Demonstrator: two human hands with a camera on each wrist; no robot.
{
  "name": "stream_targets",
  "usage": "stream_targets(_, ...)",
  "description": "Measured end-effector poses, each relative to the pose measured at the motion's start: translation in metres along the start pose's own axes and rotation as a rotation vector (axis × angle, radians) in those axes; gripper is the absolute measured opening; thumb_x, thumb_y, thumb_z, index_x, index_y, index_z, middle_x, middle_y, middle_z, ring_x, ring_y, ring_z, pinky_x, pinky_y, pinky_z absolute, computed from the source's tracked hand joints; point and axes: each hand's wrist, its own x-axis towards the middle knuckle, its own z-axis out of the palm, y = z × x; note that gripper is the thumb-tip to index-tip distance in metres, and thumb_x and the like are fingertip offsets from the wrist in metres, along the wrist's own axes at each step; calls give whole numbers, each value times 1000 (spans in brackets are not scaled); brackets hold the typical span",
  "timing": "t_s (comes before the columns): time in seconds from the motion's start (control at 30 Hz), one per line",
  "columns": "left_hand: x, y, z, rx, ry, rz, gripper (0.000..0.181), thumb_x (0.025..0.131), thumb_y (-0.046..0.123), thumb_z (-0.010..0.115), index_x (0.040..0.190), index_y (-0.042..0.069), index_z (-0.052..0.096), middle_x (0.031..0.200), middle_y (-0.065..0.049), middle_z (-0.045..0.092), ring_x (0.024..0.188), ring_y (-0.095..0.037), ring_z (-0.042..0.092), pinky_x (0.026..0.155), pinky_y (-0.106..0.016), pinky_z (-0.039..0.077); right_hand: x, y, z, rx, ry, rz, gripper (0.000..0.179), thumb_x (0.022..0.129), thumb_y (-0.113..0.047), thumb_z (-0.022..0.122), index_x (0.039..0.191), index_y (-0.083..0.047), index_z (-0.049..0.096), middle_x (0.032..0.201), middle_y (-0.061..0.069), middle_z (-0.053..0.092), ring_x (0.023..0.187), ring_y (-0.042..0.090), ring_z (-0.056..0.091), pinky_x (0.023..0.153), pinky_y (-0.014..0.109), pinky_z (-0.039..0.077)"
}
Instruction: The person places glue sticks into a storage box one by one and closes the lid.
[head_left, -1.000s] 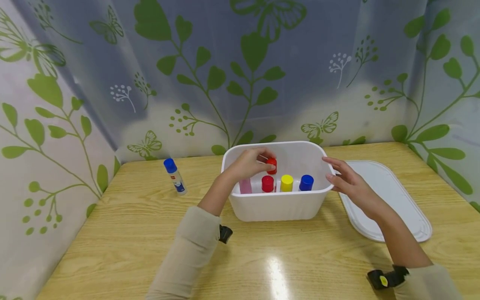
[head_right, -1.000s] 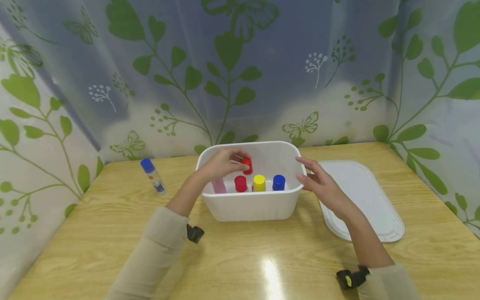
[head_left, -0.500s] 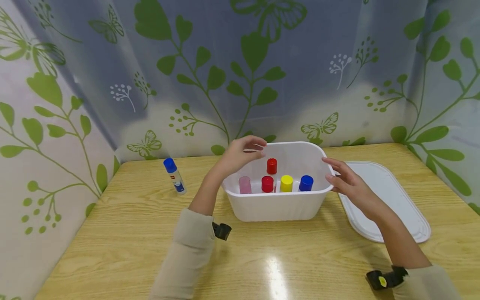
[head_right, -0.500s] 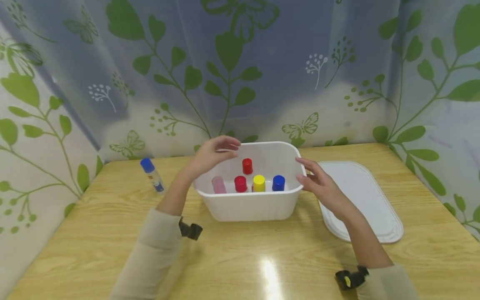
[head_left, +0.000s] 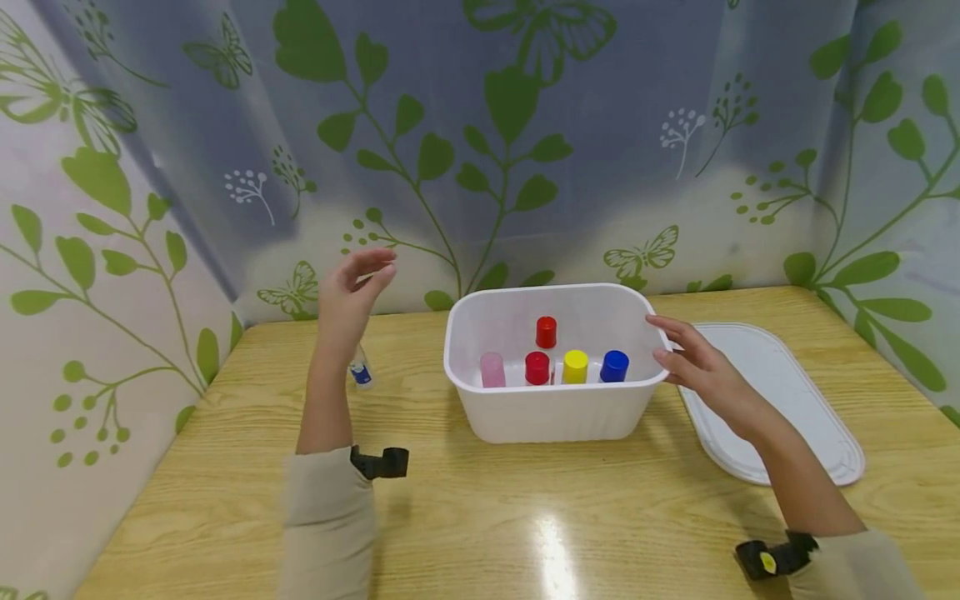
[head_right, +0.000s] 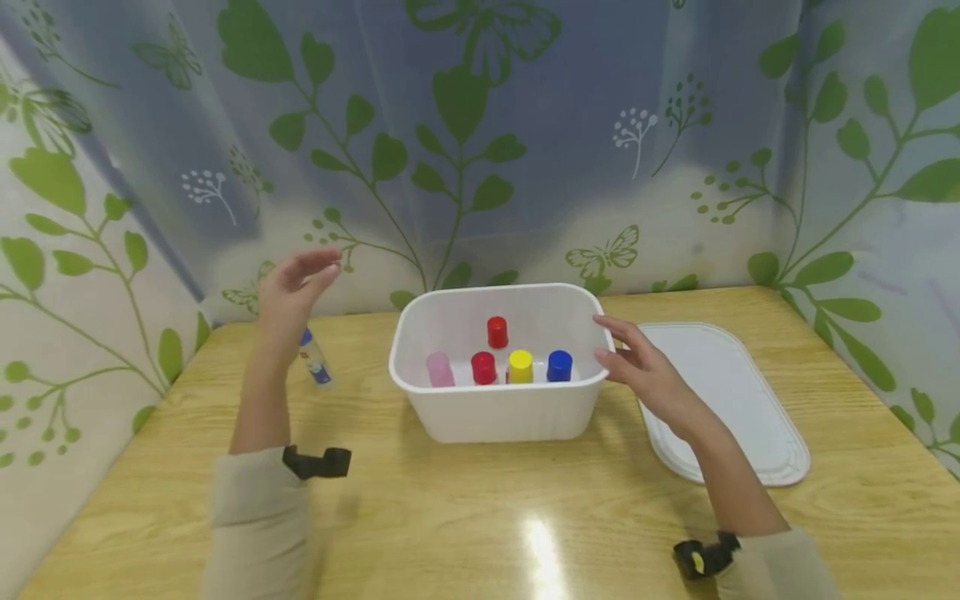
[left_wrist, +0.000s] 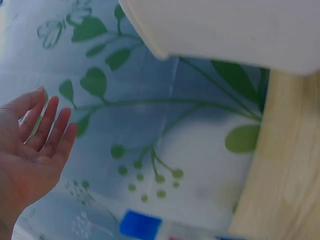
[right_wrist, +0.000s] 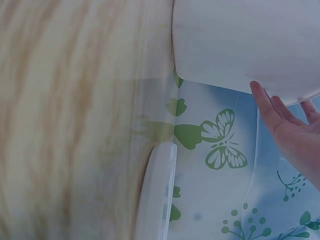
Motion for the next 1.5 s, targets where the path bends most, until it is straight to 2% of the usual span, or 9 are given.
stream_targets(0.13,-10,-17,-22,113,115,-50,28,88,12,64,113,-1,60,118,-9,56,116,-18,45,99,-31,33,0,0,0,-4,-1,-3,54,99,-24,42,146,-11,19,147,20,13,125,40,30,95,59,30)
stream_targets(0.23,-19,-33,-34,225,136,-101,35,88,11,62,121,0,56,129,-11,48,126,-18,34,104,-31,23,0,0,0,-6,0,-7,54,99,-24,42,146,-11,19,147,21,14,125,40,30,95,59,31)
stream_targets(0.33,-26,-49,-43,276,153,-161,41,89,8,61,128,0,50,135,-11,41,129,-21,29,106,-33,20,0,0,0,-3,2,-9,54,99,-24,42,146,-11,19,147,21,14,125,40,30,95,58,31)
stream_targets(0.5,-34,-73,-51,204,184,-259,45,90,10,60,132,1,46,133,-12,42,124,-23,35,102,-33,30,0,1,0,8,0,-5,55,99,-24,43,146,-11,19,148,21,13,126,40,29,95,59,30)
stream_targets(0.67,-38,-82,-49,131,242,-285,39,90,15,61,124,-1,53,117,-9,52,113,-18,45,88,-26,41,-1,2,0,12,1,-5,54,99,-24,43,146,-12,19,148,20,12,126,41,28,95,59,29)
stream_targets(0.87,-37,-84,-45,134,310,-285,36,87,18,65,117,-1,59,103,-4,56,96,-10,51,76,-19,42,0,1,0,15,5,-3,55,99,-25,43,146,-12,19,148,20,12,127,40,27,96,59,29)
stream_targets(1.07,-32,-78,-41,166,314,-274,38,85,23,68,115,1,62,104,-6,60,96,-11,54,77,-20,44,1,2,0,13,3,-1,55,99,-25,43,146,-12,19,148,19,13,127,39,27,96,60,29)
stream_targets(1.2,-25,-63,-34,153,302,-258,37,84,23,69,114,3,63,102,-2,62,96,-11,55,76,-20,44,1,2,0,10,4,4,55,99,-26,44,146,-12,19,148,18,12,127,39,27,95,60,29)
stream_targets(1.5,-5,-21,-10,120,256,-118,35,84,24,69,111,2,65,98,-4,62,91,-13,57,73,-20,45,0,1,0,11,5,5,55,99,-25,43,146,-13,19,148,19,13,127,39,27,96,60,29)
